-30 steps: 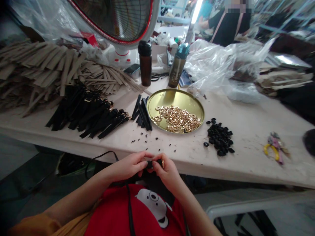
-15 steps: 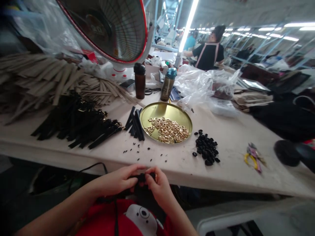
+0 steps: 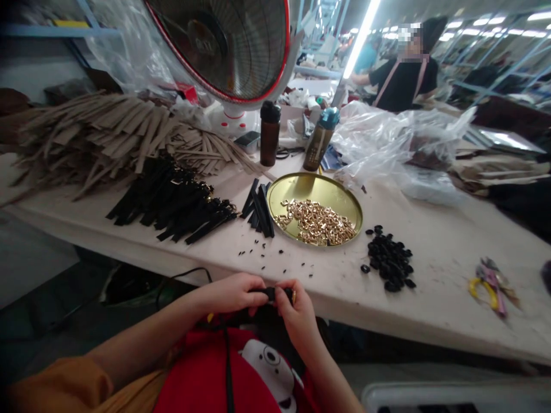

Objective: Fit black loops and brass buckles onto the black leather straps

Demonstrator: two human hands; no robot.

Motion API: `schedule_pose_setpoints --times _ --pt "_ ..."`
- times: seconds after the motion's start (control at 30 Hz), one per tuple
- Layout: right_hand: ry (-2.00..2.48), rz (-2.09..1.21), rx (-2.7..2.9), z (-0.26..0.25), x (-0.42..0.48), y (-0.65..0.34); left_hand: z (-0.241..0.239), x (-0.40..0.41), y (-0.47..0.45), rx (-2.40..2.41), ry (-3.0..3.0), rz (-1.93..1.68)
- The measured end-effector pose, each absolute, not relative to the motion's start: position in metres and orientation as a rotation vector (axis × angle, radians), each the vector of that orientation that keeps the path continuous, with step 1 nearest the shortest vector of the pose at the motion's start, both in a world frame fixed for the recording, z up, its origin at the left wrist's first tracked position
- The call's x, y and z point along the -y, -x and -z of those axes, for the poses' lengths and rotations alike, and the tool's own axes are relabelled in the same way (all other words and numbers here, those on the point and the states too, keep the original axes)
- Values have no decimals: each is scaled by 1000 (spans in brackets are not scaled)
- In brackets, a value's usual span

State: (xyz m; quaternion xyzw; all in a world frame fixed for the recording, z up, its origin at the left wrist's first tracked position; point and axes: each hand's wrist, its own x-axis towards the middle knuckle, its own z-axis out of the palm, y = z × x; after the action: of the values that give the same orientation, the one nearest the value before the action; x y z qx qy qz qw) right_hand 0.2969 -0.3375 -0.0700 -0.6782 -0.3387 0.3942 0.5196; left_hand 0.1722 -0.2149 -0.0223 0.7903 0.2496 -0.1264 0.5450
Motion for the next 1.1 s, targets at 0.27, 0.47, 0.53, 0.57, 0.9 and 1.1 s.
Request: schedule_pose_setpoints --times 0.27,0.47,0.53,0.57,0.9,1.1 --pt "1719 -843 1285 57 344 -309 20 217 -173 -515 -1822 288" --pt "1665 -1047 1170 54 338 -314 13 217 -171 -486 -1887 283" --pt "1619 -1142 1105 54 337 -314 15 215 -170 -490 -1891 282" --pt "1605 -1161 1090 54 336 -314 16 215 -170 -498 -1885 279" --pt "1568 -1184 1010 58 341 -315 31 213 -175 -471 -1746 263" --pt "1547 -1177 933 55 340 -311 31 216 -171 -535 -1639 238"
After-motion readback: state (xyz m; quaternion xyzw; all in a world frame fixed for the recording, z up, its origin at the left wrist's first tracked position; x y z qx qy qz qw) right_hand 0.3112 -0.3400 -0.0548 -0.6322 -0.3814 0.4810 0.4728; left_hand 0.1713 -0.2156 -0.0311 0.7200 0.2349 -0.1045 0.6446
